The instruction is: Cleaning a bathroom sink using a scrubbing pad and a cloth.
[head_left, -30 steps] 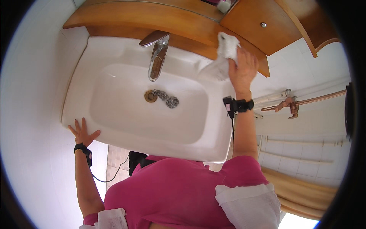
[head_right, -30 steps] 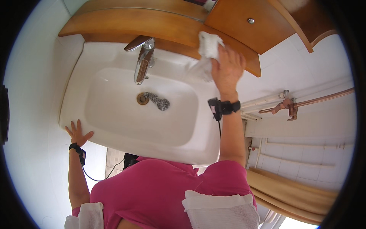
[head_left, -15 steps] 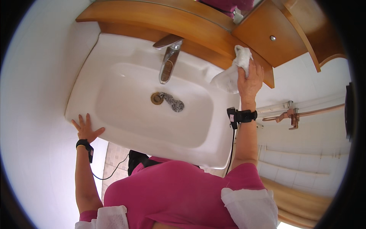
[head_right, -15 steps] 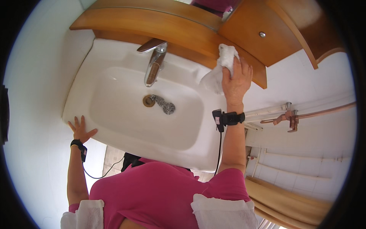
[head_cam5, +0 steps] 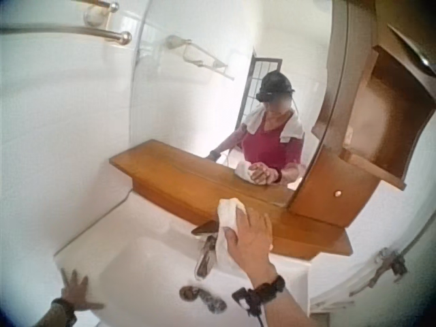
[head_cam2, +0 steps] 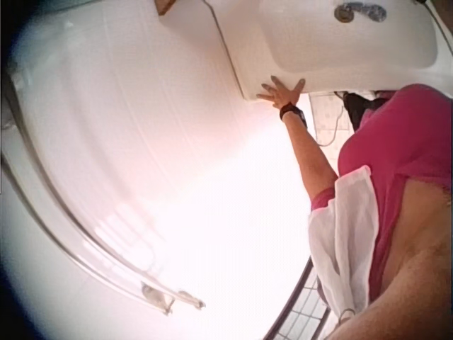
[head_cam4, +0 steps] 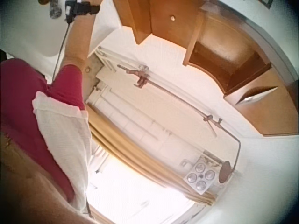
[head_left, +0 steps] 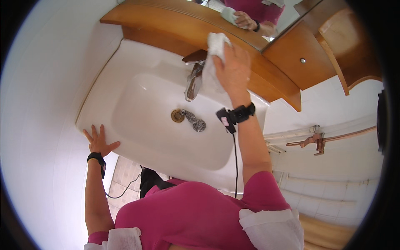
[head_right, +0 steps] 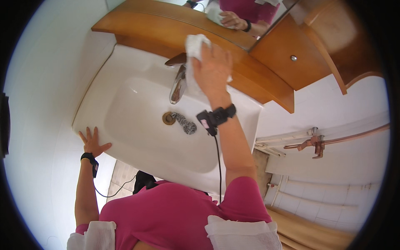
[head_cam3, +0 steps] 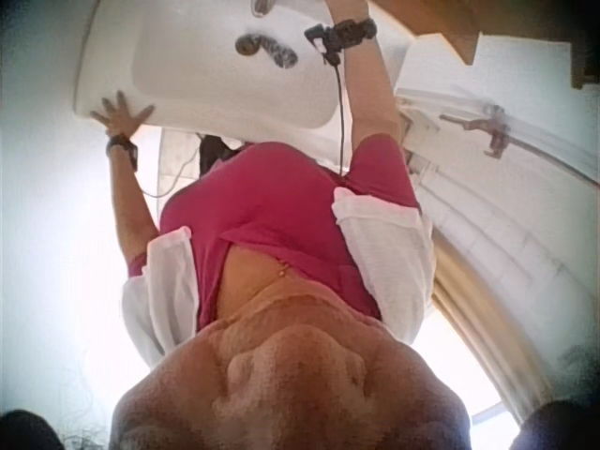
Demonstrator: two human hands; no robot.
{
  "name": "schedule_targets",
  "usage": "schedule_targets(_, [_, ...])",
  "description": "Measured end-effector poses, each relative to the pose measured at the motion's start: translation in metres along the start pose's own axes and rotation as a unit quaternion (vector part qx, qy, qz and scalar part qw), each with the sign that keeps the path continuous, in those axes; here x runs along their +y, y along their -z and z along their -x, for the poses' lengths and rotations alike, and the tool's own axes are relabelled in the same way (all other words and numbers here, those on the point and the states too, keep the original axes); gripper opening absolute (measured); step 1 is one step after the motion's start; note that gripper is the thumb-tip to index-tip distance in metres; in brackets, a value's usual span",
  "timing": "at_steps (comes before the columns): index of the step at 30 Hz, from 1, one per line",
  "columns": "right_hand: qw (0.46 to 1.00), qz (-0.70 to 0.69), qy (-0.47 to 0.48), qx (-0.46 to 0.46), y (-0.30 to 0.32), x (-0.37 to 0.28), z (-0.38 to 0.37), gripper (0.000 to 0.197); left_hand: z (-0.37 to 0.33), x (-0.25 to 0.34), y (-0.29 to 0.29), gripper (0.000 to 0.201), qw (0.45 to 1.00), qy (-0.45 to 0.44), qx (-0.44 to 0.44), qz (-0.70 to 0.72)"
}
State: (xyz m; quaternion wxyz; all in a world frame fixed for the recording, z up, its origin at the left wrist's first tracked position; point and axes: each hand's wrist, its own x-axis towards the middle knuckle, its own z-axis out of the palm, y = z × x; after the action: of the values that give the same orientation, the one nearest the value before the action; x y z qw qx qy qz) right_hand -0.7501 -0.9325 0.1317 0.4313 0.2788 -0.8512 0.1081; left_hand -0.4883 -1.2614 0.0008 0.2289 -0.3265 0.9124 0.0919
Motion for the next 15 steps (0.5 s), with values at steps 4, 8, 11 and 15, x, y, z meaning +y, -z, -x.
schedule_targets(4, [1.000, -0.015, 0.012, -0.020, -0.010, -0.017, -0.018, 0.045, 0.000, 0.004, 0.002, 0.106, 1.000, -0.005, 0.003, 0.013])
schedule_targets(8, [0.998, -0.050, 0.009, -0.047, -0.004, -0.003, -0.018, 0.038, -0.005, -0.003, -0.009, 0.106, 1.000, 0.001, 0.019, 0.006])
schedule_targets(11, [0.998, -0.033, 0.012, -0.046, 0.014, 0.018, -0.008, 0.033, -0.006, -0.001, -0.009, 0.105, 1.000, 0.000, 0.022, 0.001])
schedule_targets(15, [0.992, 0.002, -0.092, -0.089, 0.044, 0.062, 0.018, 0.030, -0.007, -0.003, -0.010, 0.105, 1.000, 0.004, 0.020, -0.001])
